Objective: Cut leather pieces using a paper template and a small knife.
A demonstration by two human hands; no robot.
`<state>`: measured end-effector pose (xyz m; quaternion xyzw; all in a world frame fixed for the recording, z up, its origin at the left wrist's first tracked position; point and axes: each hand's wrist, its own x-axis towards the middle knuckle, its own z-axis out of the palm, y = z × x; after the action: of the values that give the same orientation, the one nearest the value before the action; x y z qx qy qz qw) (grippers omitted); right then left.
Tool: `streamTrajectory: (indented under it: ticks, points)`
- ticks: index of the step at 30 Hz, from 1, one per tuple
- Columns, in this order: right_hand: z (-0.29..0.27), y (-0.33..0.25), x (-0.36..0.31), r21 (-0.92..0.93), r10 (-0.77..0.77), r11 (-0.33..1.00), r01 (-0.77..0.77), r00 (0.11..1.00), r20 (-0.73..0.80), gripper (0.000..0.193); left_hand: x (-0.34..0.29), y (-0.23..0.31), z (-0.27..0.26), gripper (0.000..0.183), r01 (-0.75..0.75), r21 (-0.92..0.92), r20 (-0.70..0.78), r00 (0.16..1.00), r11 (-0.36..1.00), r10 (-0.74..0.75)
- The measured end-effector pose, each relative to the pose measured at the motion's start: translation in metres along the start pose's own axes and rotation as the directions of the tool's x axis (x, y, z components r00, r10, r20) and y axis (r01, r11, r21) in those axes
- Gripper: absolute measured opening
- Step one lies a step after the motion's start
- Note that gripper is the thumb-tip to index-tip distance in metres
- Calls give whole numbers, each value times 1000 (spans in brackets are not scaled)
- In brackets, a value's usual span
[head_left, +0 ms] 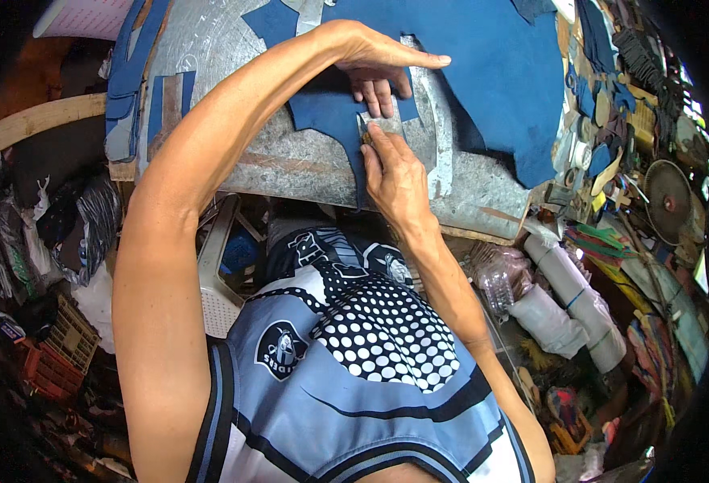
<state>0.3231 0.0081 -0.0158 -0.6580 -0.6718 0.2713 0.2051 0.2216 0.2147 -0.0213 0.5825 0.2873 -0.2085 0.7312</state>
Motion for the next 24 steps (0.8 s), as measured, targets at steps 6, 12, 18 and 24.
streamTrajectory:
  ticks: [6, 12, 18, 24]
  points:
    - [-3, -12, 3, -75, 39, 997, -37, 999, 17, 29, -3, 0, 9, 131, 5, -15, -38, 999, 1000, -6]
    - [-4, -9, -1, -100, 36, 994, -33, 999, 30, 28, -17, -37, 42, 50, -275, 609, -198, 856, 744, 478]
    - [-8, -5, -30, -98, 51, 994, -43, 995, 84, 30, -32, -70, 89, 39, -209, 813, -236, 735, 543, 636]
    - [-29, -5, -93, -93, 81, 993, -68, 985, 152, 36, -27, -85, 102, 37, -179, 870, -239, 660, 458, 712]
